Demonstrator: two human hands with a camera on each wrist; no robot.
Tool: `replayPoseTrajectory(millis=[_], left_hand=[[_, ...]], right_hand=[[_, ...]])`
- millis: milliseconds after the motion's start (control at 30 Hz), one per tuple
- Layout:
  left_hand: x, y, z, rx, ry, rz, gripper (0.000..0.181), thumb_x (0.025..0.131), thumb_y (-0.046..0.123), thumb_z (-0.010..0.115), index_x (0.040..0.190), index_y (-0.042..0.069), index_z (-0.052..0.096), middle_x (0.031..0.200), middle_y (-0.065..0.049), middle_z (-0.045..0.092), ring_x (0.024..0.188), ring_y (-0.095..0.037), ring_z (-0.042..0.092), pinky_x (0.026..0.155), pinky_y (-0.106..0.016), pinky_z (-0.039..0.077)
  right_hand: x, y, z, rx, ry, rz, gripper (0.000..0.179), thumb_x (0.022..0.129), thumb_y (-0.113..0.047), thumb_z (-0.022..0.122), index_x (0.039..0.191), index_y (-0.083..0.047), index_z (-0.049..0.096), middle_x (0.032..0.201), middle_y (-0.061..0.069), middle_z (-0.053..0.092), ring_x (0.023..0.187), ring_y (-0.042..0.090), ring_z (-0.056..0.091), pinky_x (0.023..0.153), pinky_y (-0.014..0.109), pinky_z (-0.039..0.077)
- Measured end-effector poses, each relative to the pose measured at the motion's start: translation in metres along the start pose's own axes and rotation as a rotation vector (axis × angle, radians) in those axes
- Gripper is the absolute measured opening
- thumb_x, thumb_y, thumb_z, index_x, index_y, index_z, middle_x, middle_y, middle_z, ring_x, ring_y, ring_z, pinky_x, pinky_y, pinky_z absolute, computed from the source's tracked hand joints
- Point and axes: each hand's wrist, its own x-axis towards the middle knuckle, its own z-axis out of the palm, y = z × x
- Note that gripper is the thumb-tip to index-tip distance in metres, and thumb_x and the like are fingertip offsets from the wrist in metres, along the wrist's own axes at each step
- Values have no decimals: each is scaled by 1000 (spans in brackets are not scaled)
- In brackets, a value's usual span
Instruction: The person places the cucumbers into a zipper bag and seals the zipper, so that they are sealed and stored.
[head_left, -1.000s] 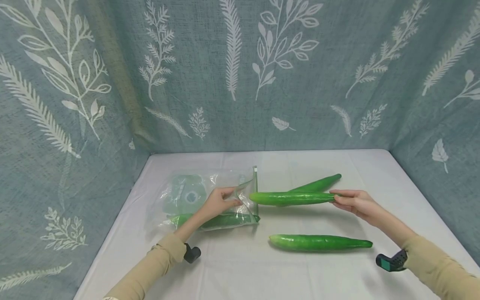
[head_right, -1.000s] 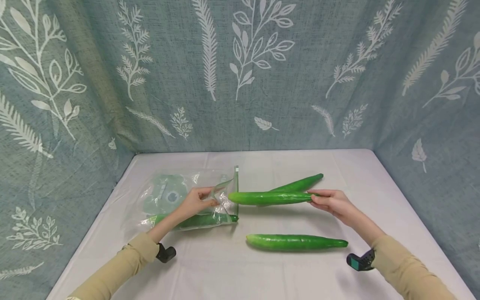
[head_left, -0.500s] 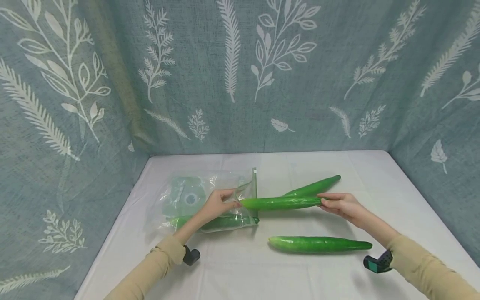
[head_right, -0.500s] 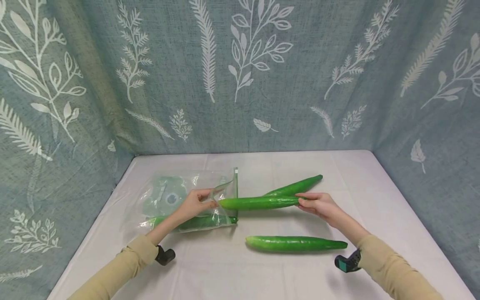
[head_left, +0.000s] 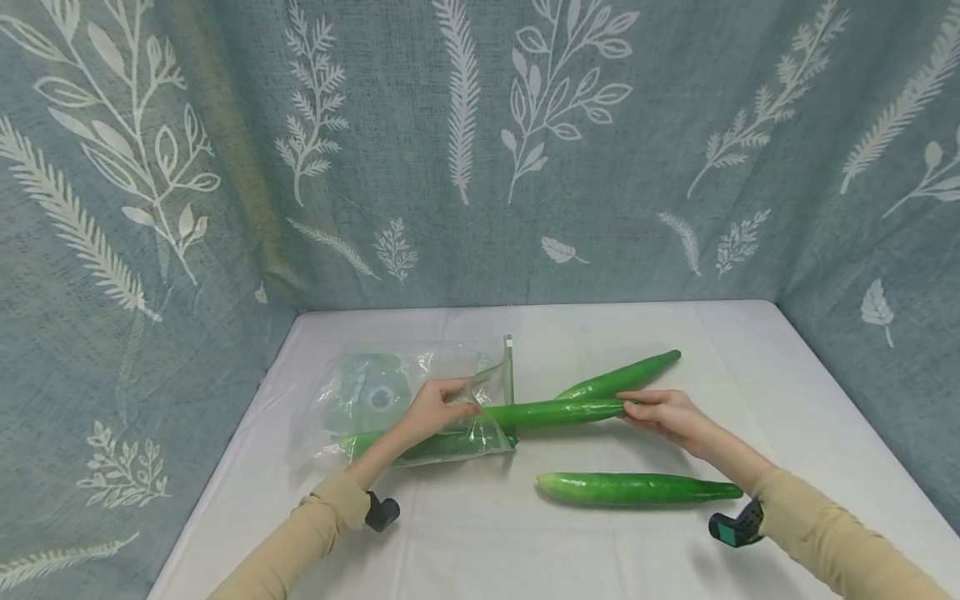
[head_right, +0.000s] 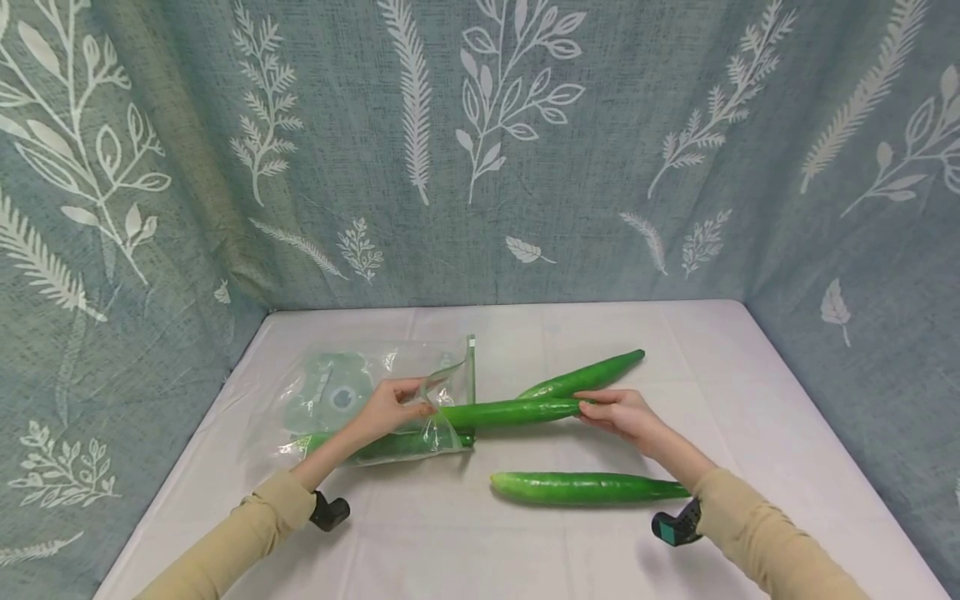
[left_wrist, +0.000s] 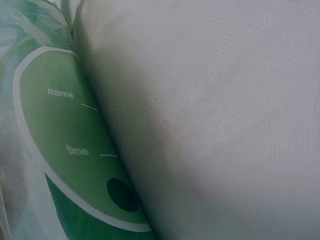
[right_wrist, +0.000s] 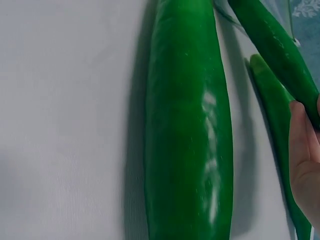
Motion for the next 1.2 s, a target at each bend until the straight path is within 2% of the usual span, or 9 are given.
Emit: replayPoseTrajectory(millis=[133, 300, 500, 633, 967, 1100, 1200], left_hand=[[1, 0, 0, -7, -2, 7, 48, 83, 14, 71, 126, -2, 57, 133, -16, 56, 130, -34, 48, 110, -47, 35], [1, 0, 0, -7, -2, 7, 49, 83, 14, 71, 126, -3, 57, 133, -17, 56, 130, -34, 48, 110, -47, 36], [1, 1, 0, -2, 0, 8, 49, 82, 13, 72, 125, -5, 57, 133, -19, 55, 129, -35, 48, 109, -45, 37], [1, 1, 0, 6, 6, 1, 49, 82, 15, 72, 126, -2, 58, 132, -17, 57, 129, -34, 48, 109, -46, 37], [1, 2, 0, 1, 5, 2, 49, 82, 15, 73, 126, 0, 58, 133, -16, 57, 130, -33, 48, 110, -46, 36], [0, 4, 0, 7, 6, 24, 49, 82, 15, 72, 126, -1, 58, 132, -18, 56, 129, -35, 48, 109, -46, 37], [-5, 20, -2, 11, 2, 22, 48, 83, 12, 71, 126, -5, 57, 132, -21, 55, 129, -38, 47, 109, -48, 37]], right_hand=[[3, -1, 6, -2, 2, 6, 54, 91, -11, 61, 135, 13, 41, 123, 15, 59, 90, 0, 66, 92, 26, 52], [5, -3, 16, 7, -13, 6, 53, 92, -12, 61, 136, 12, 40, 139, 27, 46, 91, 0, 66, 94, 27, 52], [9, -4, 26, 18, -3, 18, 52, 91, -11, 62, 134, 11, 43, 131, 21, 56, 91, 2, 67, 92, 28, 53], [12, -3, 31, 27, -1, 27, 51, 91, -11, 62, 134, 10, 44, 130, 20, 57, 96, 6, 67, 93, 29, 52], [17, -3, 43, 69, -5, 40, 50, 91, -8, 61, 134, 11, 43, 137, 27, 47, 95, 7, 67, 93, 28, 52], [20, -5, 48, 75, -16, 42, 50, 92, -9, 60, 135, 10, 43, 142, 29, 42, 96, 6, 66, 95, 29, 51], [22, -7, 53, 70, -26, 40, 50, 92, -9, 60, 136, 9, 43, 142, 28, 41, 97, 6, 66, 95, 29, 51]])
